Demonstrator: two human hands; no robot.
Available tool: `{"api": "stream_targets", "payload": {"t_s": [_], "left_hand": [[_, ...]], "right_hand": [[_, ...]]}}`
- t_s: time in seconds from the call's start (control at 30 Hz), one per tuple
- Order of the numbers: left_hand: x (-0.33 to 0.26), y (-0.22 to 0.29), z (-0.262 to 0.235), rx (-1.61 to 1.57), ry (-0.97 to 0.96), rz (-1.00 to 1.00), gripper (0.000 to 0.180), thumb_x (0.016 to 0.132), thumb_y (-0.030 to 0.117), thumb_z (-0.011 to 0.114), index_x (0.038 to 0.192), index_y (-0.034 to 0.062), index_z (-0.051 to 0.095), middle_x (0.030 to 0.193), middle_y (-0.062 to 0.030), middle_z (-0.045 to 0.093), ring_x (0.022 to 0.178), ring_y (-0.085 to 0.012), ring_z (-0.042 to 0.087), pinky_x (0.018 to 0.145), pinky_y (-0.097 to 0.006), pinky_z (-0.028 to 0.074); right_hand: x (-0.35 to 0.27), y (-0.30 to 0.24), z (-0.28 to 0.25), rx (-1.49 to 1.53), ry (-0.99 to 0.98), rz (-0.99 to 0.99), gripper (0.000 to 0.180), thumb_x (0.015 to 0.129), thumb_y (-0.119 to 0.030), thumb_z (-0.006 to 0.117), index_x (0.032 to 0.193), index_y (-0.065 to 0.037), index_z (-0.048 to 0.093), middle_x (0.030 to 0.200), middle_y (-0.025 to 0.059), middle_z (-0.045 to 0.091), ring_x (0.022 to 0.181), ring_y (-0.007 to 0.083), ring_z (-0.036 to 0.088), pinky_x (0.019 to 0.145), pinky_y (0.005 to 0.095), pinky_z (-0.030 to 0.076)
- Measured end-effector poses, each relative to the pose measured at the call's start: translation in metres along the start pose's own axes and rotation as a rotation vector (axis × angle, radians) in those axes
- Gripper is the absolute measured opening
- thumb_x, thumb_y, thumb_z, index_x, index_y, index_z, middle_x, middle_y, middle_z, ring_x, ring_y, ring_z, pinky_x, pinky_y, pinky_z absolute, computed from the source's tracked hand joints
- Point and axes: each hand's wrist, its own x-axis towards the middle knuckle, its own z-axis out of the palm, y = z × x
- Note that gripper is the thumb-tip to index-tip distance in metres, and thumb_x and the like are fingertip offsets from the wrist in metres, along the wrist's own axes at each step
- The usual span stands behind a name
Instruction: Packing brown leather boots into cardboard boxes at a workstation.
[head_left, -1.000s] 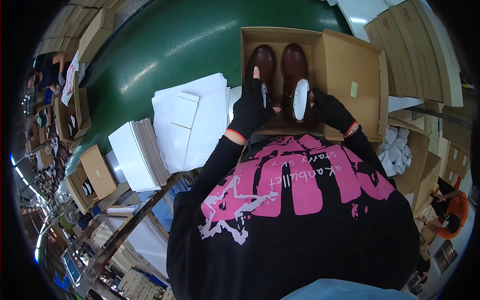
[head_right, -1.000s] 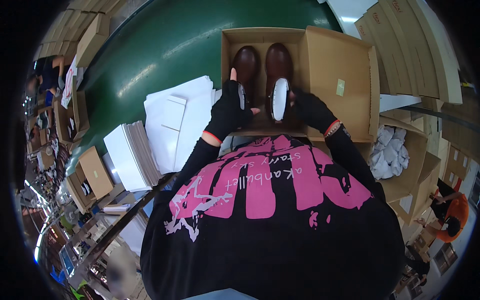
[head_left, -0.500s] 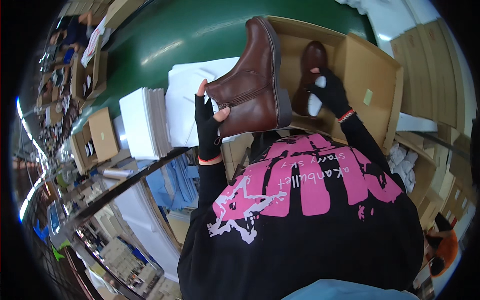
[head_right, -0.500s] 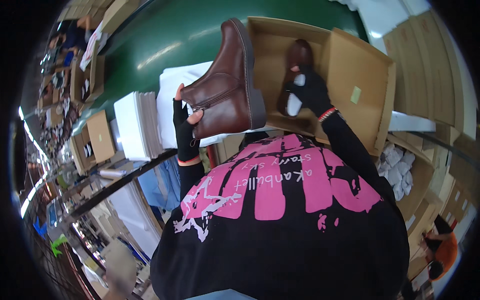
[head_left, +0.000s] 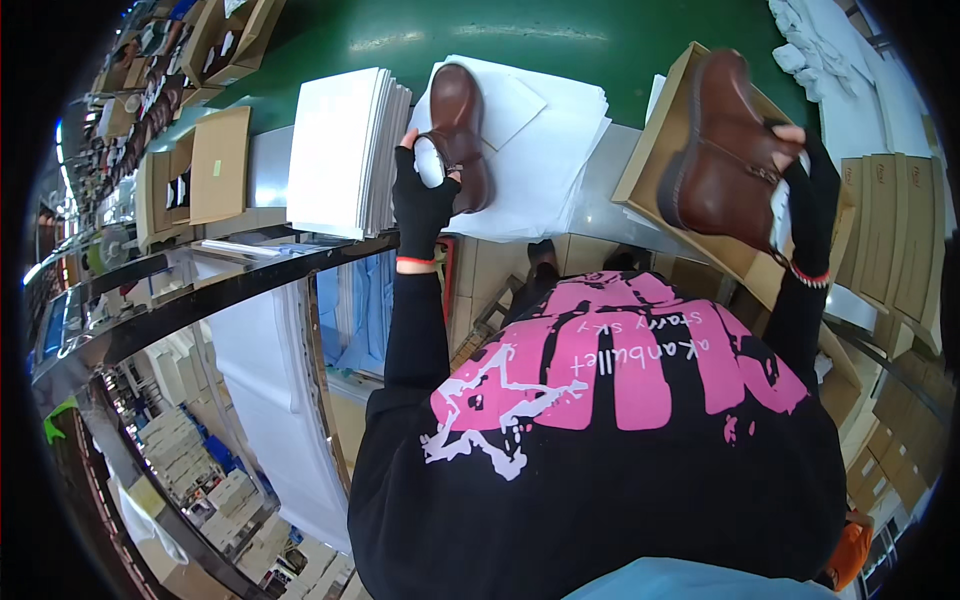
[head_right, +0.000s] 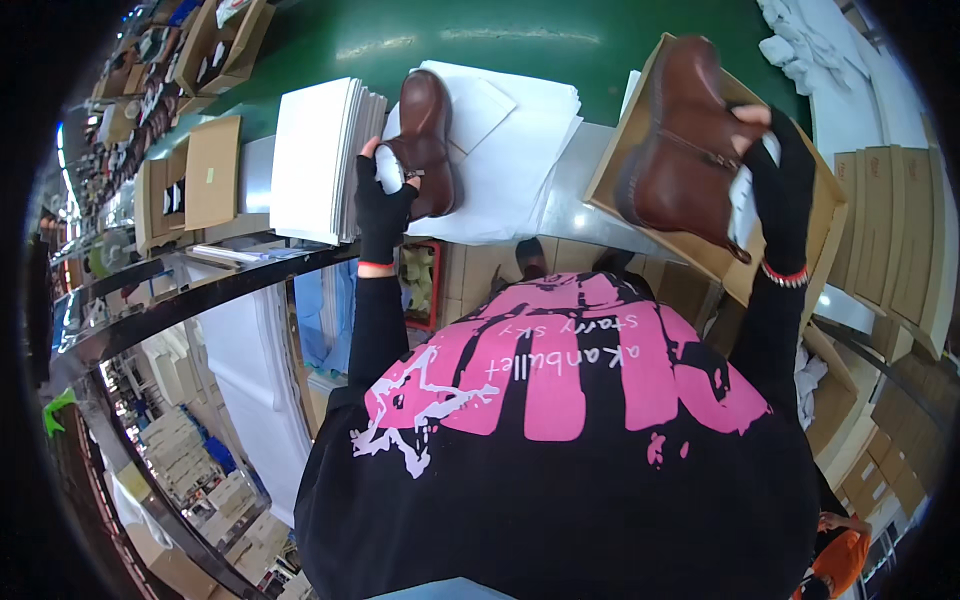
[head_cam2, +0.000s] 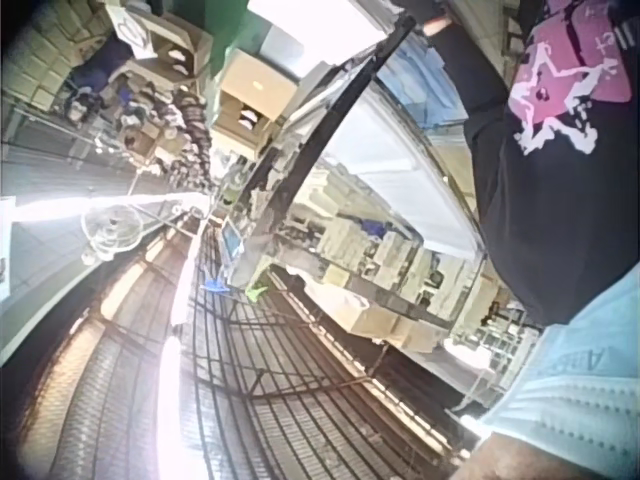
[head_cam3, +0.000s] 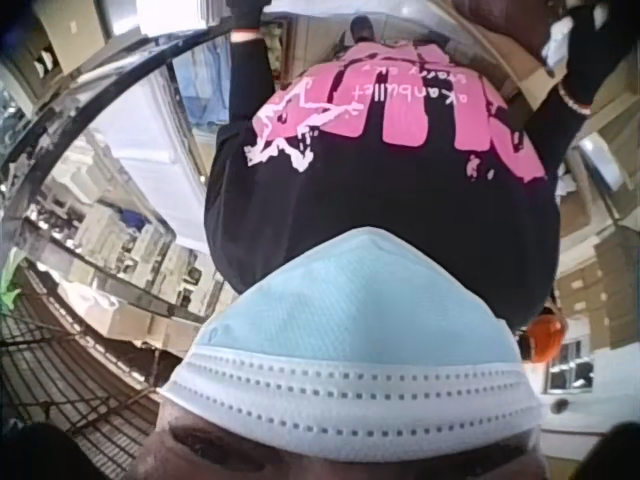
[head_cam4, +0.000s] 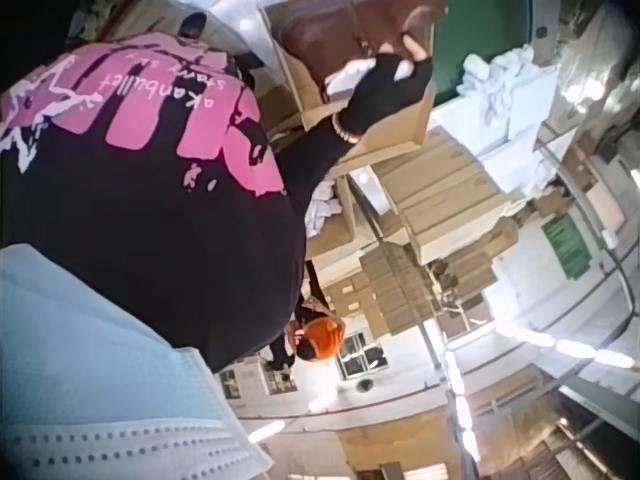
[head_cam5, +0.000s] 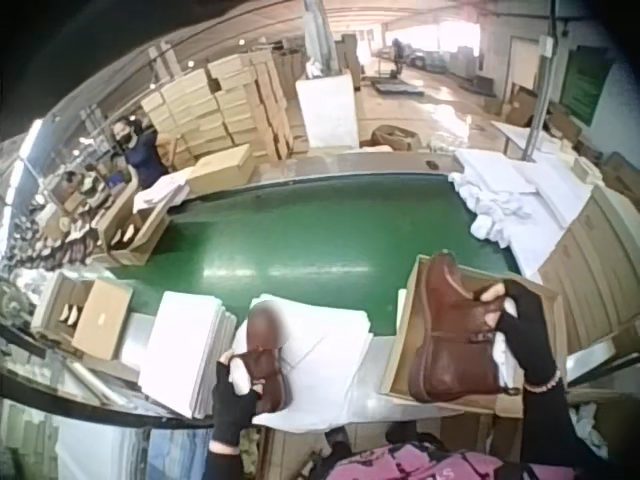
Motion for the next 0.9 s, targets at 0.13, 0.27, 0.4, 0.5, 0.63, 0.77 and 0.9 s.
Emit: {"api": "stream_targets", "payload": {"t_s": [0.13, 0.27, 0.4, 0.5, 0.63, 0.77, 0.9], "left_hand": [[-0.014, -0.047, -0.012, -0.229, 0.084, -0.002, 0.063, 0.083, 0.008, 0.063, 0.14, 0.0064, 0.036, 0.132, -0.0168, 0.048, 0.115, -0.0203, 0.053, 0.088, -0.032, 0.047], [-0.048, -0.026, -0.05, -0.06, 0.239, 0.123, 0.021, 0.089, 0.007, 0.058, 0.108, 0.0009, 0.062, 0.099, -0.0104, 0.064, 0.088, -0.0163, 0.061, 0.076, -0.028, 0.047], [-0.094, -0.032, -0.094, -0.091, 0.403, -0.033, 0.019, 0.094, 0.014, 0.053, 0.086, 0.0006, 0.065, 0.079, -0.0073, 0.064, 0.076, -0.0155, 0.059, 0.07, -0.028, 0.045], [-0.124, -0.064, -0.136, -0.025, 0.627, -0.052, 0.03, 0.096, 0.023, 0.047, 0.079, 0.0005, 0.058, 0.078, -0.0059, 0.061, 0.071, -0.0164, 0.057, 0.068, -0.029, 0.043], [-0.146, -0.093, -0.218, 0.052, 0.907, -0.203, 0.038, 0.096, 0.03, 0.045, 0.072, 0.002, 0.051, 0.071, -0.0056, 0.058, 0.067, -0.0159, 0.054, 0.064, -0.03, 0.041], [-0.136, -0.143, -0.295, 0.568, 0.862, -0.367, 0.038, 0.089, 0.041, 0.057, 0.077, 0.0043, 0.059, 0.069, -0.0086, 0.061, 0.069, -0.0208, 0.06, 0.063, -0.033, 0.044], [-0.115, -0.16, -0.333, 0.746, 0.588, -0.42, 0.038, 0.082, 0.044, 0.065, 0.087, 0.006, 0.066, 0.073, -0.0118, 0.066, 0.071, -0.0273, 0.063, 0.064, -0.036, 0.046]], "right_hand": [[0.031, -0.02, 0.073, 0.031, -0.169, -0.123, 0.023, 0.08, -0.007, 0.062, 0.103, -0.007, 0.064, 0.084, -0.0013, 0.061, 0.073, 0.0055, 0.054, 0.067, 0.0209, 0.043], [0.048, -0.015, 0.168, 0.086, -0.308, -0.114, 0.018, 0.08, -0.009, 0.063, 0.097, -0.005, 0.065, 0.079, 0.0031, 0.065, 0.073, 0.0098, 0.061, 0.068, 0.0252, 0.047], [0.051, 0.013, 0.254, -0.075, -0.377, -0.309, 0.021, 0.077, -0.016, 0.067, 0.095, -0.007, 0.066, 0.085, 0.0074, 0.068, 0.078, 0.0196, 0.065, 0.072, 0.03, 0.05], [0.044, 0.023, 0.283, -0.078, -0.639, -0.079, 0.031, 0.075, -0.022, 0.072, 0.101, -0.006, 0.064, 0.093, 0.0086, 0.067, 0.082, 0.0216, 0.065, 0.077, 0.0324, 0.05], [0.038, 0.013, 0.29, -0.064, -0.546, -0.277, 0.029, 0.08, -0.019, 0.07, 0.103, -0.005, 0.063, 0.095, 0.0084, 0.068, 0.085, 0.0174, 0.066, 0.075, 0.0288, 0.052], [0.037, -0.005, 0.274, 0.075, -0.483, -0.248, 0.024, 0.085, -0.013, 0.067, 0.104, 0.0, 0.062, 0.092, 0.0067, 0.067, 0.076, 0.0131, 0.065, 0.066, 0.0265, 0.052], [0.025, -0.003, 0.25, 0.051, -0.51, -0.094, 0.025, 0.087, -0.013, 0.064, 0.11, -0.002, 0.061, 0.084, 0.0011, 0.062, 0.068, 0.0055, 0.055, 0.06, 0.0213, 0.045]]}}
